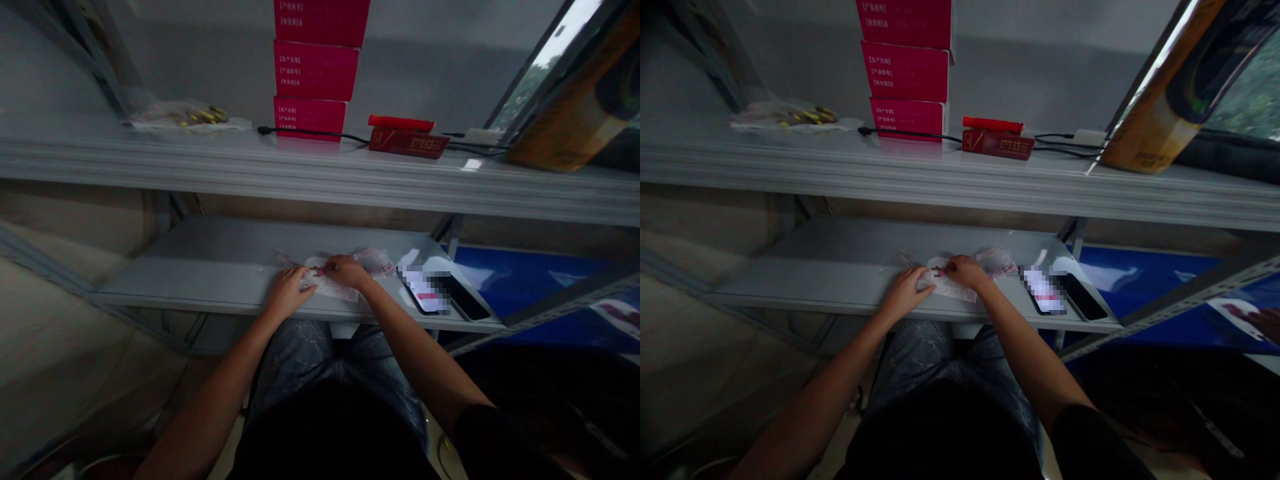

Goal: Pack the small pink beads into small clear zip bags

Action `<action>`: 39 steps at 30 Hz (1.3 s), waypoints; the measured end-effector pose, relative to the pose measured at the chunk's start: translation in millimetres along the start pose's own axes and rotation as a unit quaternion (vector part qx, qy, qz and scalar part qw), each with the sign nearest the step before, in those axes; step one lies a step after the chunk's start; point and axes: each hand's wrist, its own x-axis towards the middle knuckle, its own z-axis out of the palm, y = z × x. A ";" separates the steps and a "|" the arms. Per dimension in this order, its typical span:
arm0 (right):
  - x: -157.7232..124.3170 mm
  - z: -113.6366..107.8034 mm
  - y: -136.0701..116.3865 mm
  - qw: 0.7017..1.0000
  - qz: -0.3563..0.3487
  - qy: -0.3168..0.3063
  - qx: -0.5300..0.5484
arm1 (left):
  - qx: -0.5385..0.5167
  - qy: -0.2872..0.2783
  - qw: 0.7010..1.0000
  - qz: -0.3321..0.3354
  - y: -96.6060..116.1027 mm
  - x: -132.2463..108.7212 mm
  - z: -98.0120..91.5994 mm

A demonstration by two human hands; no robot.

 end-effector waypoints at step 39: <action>27.3 -0.4 10.4 0.993 -0.064 -0.064 0.081 | -0.054 0.004 0.998 -0.025 2.6 0.9 -6.7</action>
